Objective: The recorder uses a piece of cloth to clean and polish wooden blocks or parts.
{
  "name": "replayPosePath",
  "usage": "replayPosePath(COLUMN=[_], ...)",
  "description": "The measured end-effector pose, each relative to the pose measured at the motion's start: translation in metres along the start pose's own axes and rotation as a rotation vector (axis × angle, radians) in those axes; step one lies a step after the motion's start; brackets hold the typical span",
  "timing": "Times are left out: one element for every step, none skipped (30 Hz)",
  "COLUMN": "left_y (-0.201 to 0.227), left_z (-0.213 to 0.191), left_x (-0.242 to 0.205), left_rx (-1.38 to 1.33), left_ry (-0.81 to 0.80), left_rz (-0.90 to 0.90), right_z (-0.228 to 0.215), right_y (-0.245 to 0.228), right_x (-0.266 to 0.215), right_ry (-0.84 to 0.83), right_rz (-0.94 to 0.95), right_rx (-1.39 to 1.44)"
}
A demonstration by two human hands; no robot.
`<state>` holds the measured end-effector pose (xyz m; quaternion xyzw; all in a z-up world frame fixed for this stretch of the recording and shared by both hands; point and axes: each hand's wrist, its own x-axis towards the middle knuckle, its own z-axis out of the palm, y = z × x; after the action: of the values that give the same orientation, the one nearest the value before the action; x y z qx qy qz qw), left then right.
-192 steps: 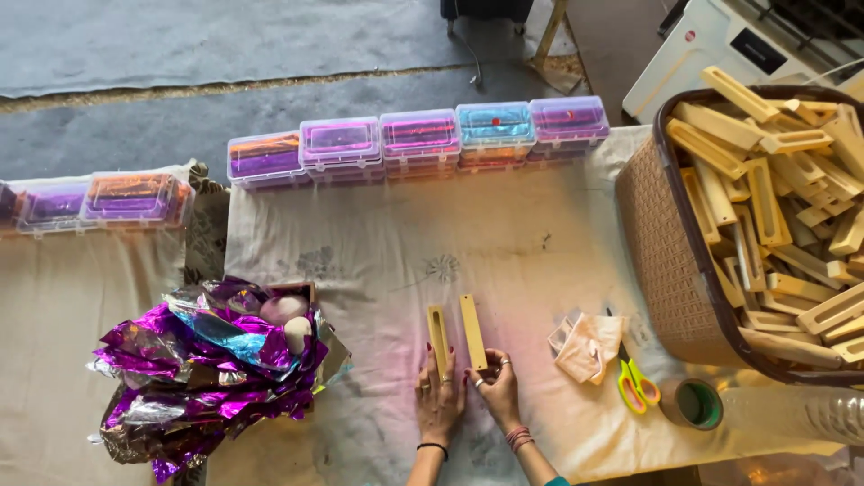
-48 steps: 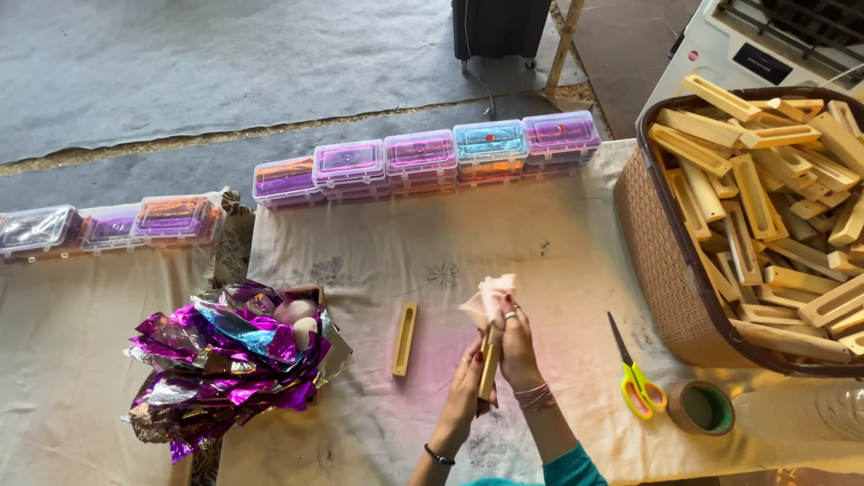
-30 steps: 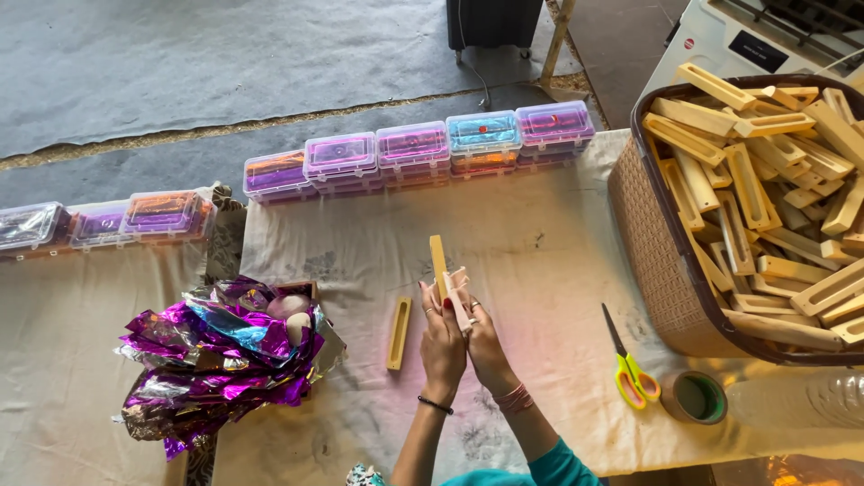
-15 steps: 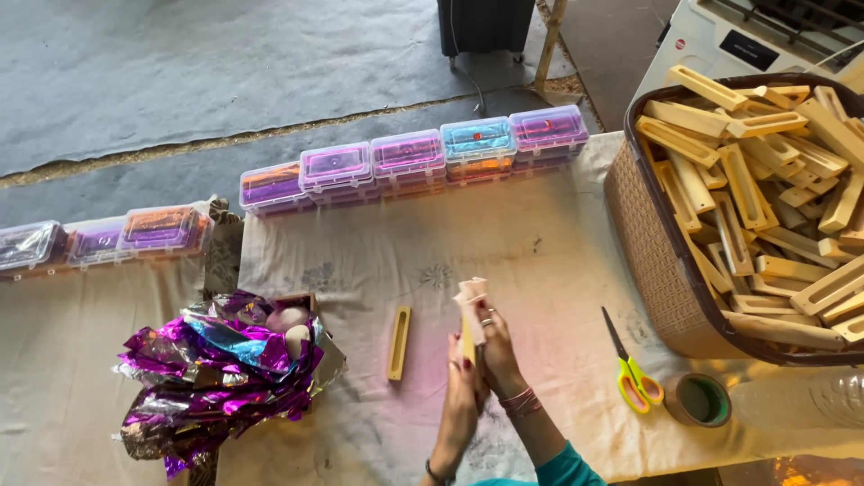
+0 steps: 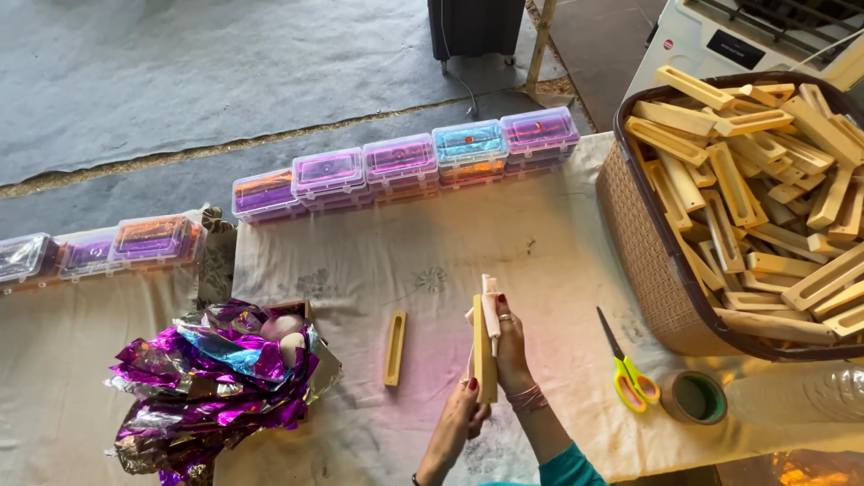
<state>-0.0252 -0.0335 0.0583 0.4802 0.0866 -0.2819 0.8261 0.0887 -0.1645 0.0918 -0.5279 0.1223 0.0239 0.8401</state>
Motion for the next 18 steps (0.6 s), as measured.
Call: replayPosePath(left_y=[-0.003,-0.007,-0.008,0.002,0.013,0.024,0.049,0.073,0.096,0.099,0.102,0.106,0.1,0.094,0.086,0.084,0.083,0.082], left_z=[0.003,0.007,0.01,0.016,0.022,0.029,0.043,0.057,0.071,0.071,0.07,0.069,0.062,0.056,0.049,0.05,0.051,0.052], left_x=[0.001,0.002,0.005,0.005,0.008,0.011,0.008,0.006,0.002,0.001,0.001,0.001,0.002,0.004,0.003,-0.002,-0.007,-0.012], left_rx=[-0.006,0.159,0.328,0.325,0.456,0.585,0.585,0.588,0.59,0.59,0.586,0.581,0.582,0.627,0.67,0.671,0.69,0.707], left_ry=[0.005,0.072,0.138,0.143,0.232,0.319,0.318,0.397,0.476,0.475,0.49,0.502,0.501,0.418,0.334,0.334,0.26,0.186], left_rz=[-0.005,0.081,0.17,0.168,0.327,0.486,0.49,0.506,0.517,0.517,0.441,0.364,0.365,0.418,0.465,0.461,0.433,0.404], right_z=[-0.001,-0.001,0.0,0.007,0.016,0.023,0.019,0.015,0.01,0.018,0.027,0.036,0.029,0.023,0.016,0.008,0.002,-0.005], right_y=[0.001,0.001,0.001,-0.001,-0.005,-0.009,0.008,0.025,0.043,0.023,0.003,-0.017,-0.011,-0.005,0.002,0.004,0.007,0.01], right_x=[-0.001,-0.003,-0.002,-0.008,-0.011,-0.014,-0.008,-0.002,0.002,-0.005,-0.013,-0.02,-0.015,-0.009,-0.006,-0.002,0.004,0.009], right_ry=[0.001,0.012,0.021,0.018,0.032,0.046,0.044,-0.011,-0.064,-0.064,-0.093,-0.122,-0.122,-0.047,0.031,0.033,0.104,0.174], right_rz=[0.009,-0.01,-0.033,-0.028,-0.028,-0.027,-0.031,-0.066,-0.097,-0.097,-0.068,-0.039,-0.041,-0.028,-0.01,-0.008,-0.069,-0.13], right_rx=[-0.003,0.018,0.041,0.04,0.069,0.098,0.099,0.044,-0.012,-0.011,0.01,0.031,0.032,0.075,0.118,0.119,0.072,0.024])
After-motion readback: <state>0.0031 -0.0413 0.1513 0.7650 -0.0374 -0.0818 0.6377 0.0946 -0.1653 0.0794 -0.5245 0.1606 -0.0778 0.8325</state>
